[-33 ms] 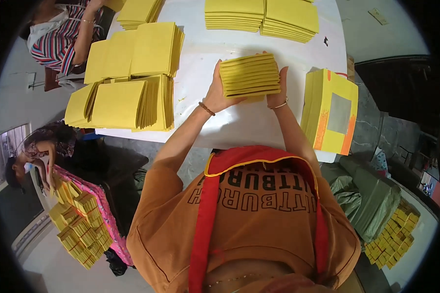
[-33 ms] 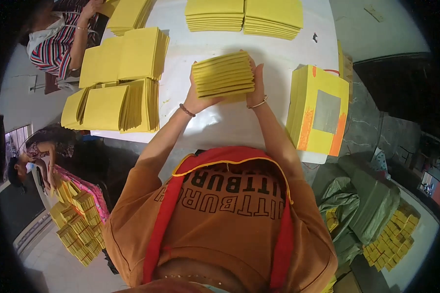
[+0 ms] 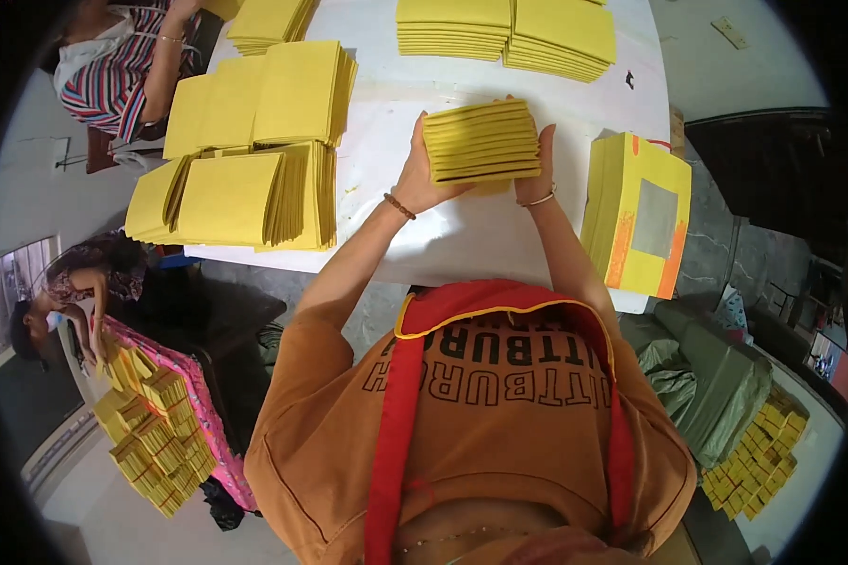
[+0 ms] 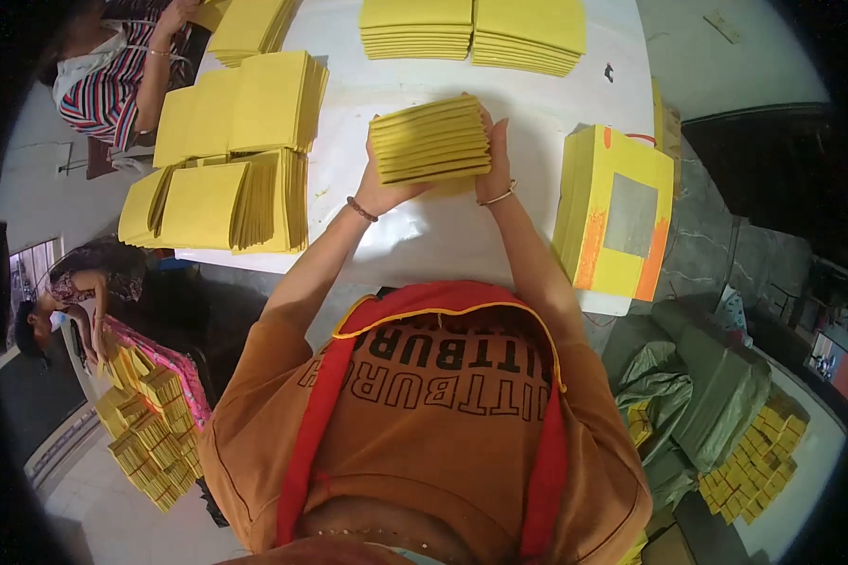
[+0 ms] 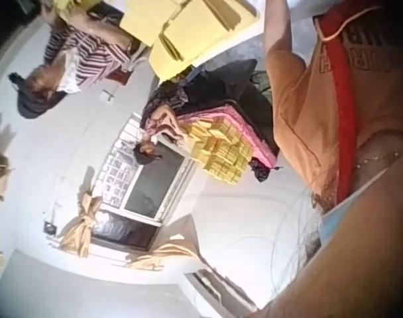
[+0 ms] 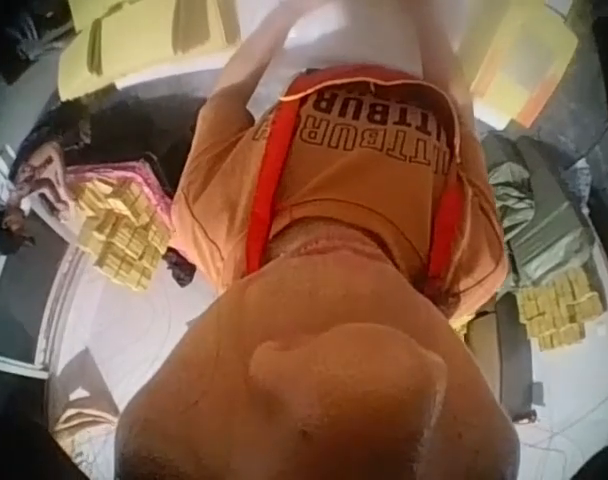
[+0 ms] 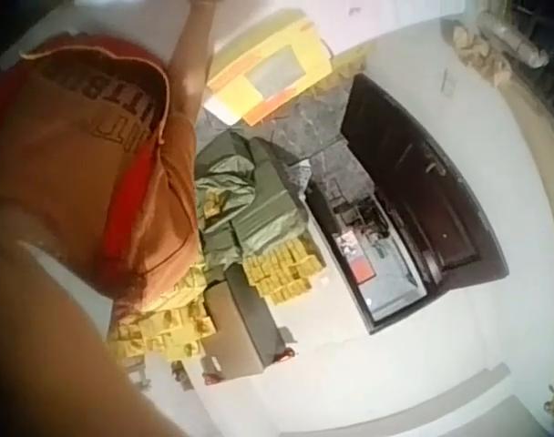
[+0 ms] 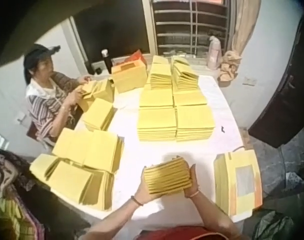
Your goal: Folding and stacking yellow sheets of paper with silver foil centers.
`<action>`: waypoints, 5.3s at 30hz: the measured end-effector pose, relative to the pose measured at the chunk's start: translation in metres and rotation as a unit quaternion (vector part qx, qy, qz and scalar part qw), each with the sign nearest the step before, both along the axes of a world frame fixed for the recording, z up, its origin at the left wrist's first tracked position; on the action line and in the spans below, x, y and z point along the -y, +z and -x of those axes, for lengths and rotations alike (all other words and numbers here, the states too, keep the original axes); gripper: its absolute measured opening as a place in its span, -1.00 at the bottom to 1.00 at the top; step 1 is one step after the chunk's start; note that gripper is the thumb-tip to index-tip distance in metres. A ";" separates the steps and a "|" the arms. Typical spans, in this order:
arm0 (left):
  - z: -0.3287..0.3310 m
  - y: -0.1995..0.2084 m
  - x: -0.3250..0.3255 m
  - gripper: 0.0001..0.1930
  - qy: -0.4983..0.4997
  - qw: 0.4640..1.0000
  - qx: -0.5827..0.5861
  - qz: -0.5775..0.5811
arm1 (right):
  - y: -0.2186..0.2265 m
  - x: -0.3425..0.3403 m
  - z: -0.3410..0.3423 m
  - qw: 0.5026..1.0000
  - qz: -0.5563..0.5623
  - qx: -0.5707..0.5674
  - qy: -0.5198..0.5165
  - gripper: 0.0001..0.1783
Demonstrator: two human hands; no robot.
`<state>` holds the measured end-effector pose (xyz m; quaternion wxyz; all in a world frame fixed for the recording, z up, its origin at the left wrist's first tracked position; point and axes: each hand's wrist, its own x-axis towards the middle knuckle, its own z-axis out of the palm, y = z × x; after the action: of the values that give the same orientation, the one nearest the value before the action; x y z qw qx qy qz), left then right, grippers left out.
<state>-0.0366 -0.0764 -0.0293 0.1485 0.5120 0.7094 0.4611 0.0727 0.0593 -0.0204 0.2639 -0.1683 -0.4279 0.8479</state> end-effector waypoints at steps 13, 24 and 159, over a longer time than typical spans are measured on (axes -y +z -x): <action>-0.009 -0.006 -0.003 -0.05 0.050 0.994 0.100 0.003 | 0.025 -0.007 -0.003 0.989 0.079 0.123 -0.010 -0.23; -0.010 0.061 0.000 -0.38 -0.027 0.834 0.550 -0.039 | 0.055 -0.005 -0.016 0.975 -0.131 0.169 0.057 -0.05; -0.222 -0.016 -0.141 -0.46 0.022 0.919 0.391 -0.055 | -0.046 -0.155 -0.288 0.994 0.031 0.096 -0.040 -0.41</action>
<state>0.1851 0.0645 -0.0451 0.3756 0.2830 0.5793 0.6658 0.3611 0.2146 -0.0659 0.2496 -0.2737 -0.4177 0.8296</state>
